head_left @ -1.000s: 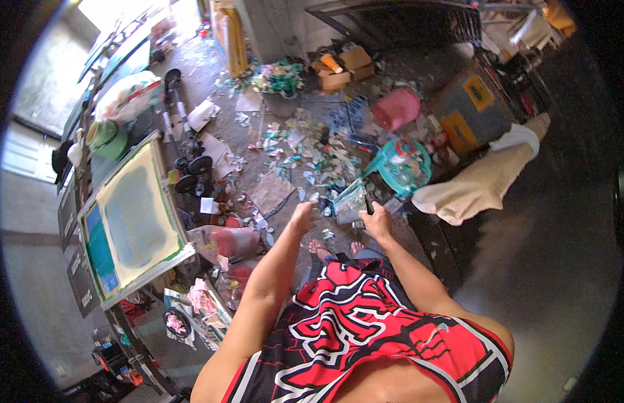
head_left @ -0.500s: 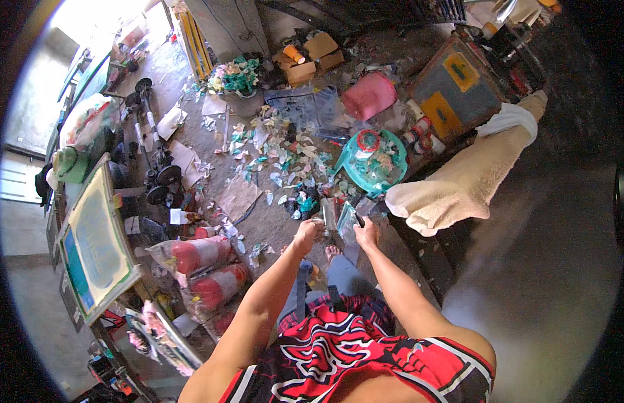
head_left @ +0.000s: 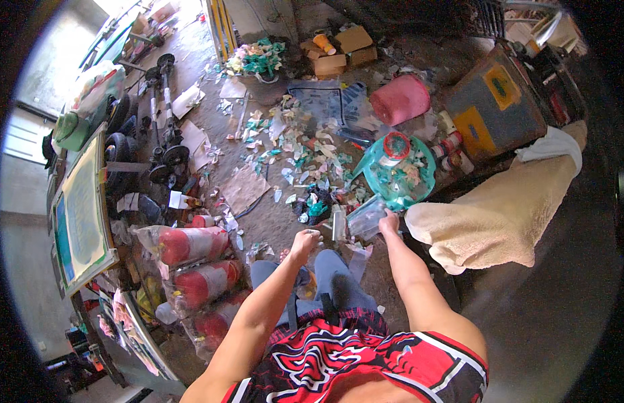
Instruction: The person scrapes excess ink from a screen printing frame using a squeegee, then uses a red heat gun to cure printed designs on several black t-shirts laid out on a workbench. The person handles the squeegee and heat gun throughout the process.
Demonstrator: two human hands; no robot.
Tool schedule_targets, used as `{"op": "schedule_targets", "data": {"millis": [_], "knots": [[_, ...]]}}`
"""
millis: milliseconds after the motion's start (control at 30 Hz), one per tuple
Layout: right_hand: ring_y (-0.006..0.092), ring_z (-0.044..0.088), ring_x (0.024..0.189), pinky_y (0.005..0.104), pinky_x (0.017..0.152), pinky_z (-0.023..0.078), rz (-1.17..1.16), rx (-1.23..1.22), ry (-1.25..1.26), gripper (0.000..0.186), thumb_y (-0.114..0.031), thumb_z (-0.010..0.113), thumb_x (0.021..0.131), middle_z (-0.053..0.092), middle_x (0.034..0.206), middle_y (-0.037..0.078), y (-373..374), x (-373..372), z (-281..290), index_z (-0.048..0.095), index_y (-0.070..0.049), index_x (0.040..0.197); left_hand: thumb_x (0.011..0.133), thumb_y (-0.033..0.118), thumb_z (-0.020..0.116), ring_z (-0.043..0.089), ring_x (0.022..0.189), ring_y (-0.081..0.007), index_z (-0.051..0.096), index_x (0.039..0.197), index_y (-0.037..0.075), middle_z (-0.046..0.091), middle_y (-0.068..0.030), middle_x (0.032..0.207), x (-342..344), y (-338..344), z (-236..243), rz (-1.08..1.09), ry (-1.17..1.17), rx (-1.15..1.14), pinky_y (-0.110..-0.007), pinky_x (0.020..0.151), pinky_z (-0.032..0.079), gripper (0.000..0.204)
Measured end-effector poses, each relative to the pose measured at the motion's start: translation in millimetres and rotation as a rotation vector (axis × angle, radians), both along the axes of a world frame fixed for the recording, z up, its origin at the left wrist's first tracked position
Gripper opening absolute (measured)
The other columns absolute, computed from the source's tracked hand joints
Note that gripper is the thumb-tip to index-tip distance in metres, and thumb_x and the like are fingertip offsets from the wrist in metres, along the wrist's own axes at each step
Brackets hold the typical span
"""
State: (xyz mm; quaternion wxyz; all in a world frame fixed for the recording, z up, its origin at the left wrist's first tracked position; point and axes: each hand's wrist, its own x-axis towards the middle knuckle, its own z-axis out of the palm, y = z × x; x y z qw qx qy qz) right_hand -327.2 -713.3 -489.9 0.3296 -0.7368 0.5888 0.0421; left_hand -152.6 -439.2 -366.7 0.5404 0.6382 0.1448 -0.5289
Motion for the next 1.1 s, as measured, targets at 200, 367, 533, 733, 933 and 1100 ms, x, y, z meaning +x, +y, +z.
{"op": "schedule_targets", "data": {"millis": [200, 367, 533, 733, 933, 1100], "knots": [[0.0401, 0.068, 0.107, 0.0481, 0.094, 0.053, 0.139, 0.124, 0.006, 0.036, -0.025, 0.063, 0.086, 0.073, 0.111, 0.021, 31.7, 19.2, 59.2, 0.073, -0.015, 0.119, 0.101, 0.028, 0.063, 0.06, 0.076, -0.0166, 0.068, 0.095, 0.0, 0.065, -0.008, 0.081, 13.4, 6.1, 75.2, -0.127, -0.195, 0.045, -0.04, 0.066, 0.051, 0.028], [0.016, 0.07, 0.094, 0.0338, 0.083, 0.056, 0.463, 0.605, -0.312, 0.031, -0.025, 0.064, 0.098, 0.074, 0.104, 0.009, 134.8, 90.0, 188.0, 0.07, -0.003, 0.119, 0.101, 0.035, 0.059, 0.069, 0.092, -0.0339, 0.068, 0.11, -0.002, 0.072, -0.0232, 0.1, 31.5, 36.3, 162.1, -0.206, -0.567, 0.246, -0.047, 0.083, 0.051, 0.039], [0.0219, 0.064, 0.119, 0.0414, 0.102, 0.05, 0.331, 1.208, -0.727, 0.058, -0.049, 0.039, 0.11, 0.063, 0.134, 0.011, 259.3, 175.6, 315.6, 0.053, -0.003, 0.143, 0.098, 0.043, 0.068, 0.069, 0.084, -0.0281, 0.072, 0.091, -0.002, 0.074, -0.0158, 0.088, 60.7, 103.2, 246.4, 0.282, -0.531, 0.278, -0.045, 0.075, 0.052, 0.046], [0.0257, 0.032, 0.147, 0.0385, 0.121, 0.026, 0.541, 1.317, -0.5, 0.078, -0.064, 0.037, 0.105, 0.039, 0.159, 0.012, 370.7, 270.9, 391.6, 0.031, -0.01, 0.162, 0.108, 0.049, 0.047, 0.055, 0.126, -0.0271, 0.053, 0.137, 0.001, 0.054, -0.014, 0.144, 85.1, 150.8, 262.3, 1.071, -0.598, -0.103, -0.038, 0.104, 0.043, 0.056], [0.0304, 0.026, 0.152, 0.0399, 0.124, 0.02, 0.968, 1.152, -0.706, 0.071, -0.056, 0.033, 0.109, 0.032, 0.164, 0.016, 456.6, 285.6, 405.1, 0.029, -0.008, 0.162, 0.111, 0.054, 0.03, 0.029, 0.15, -0.0224, 0.033, 0.159, 0.007, 0.034, -0.0095, 0.163, 119.7, 246.9, 268.8, 1.455, -0.294, -0.946, -0.034, 0.123, 0.02, 0.067], [0.0274, 0.029, 0.151, 0.039, 0.124, 0.021, 0.787, 1.261, -0.645, 0.064, -0.05, 0.029, 0.111, 0.035, 0.163, 0.012, 497.1, 319.5, 398.4, 0.036, -0.006, 0.158, 0.112, 0.048, 0.033, 0.038, 0.145, -0.0208, 0.037, 0.155, 0.0, 0.04, -0.0107, 0.159, 115.8, 268.0, 321.9, 1.31, -0.58, -0.531, -0.035, 0.123, 0.026, 0.065]]}}
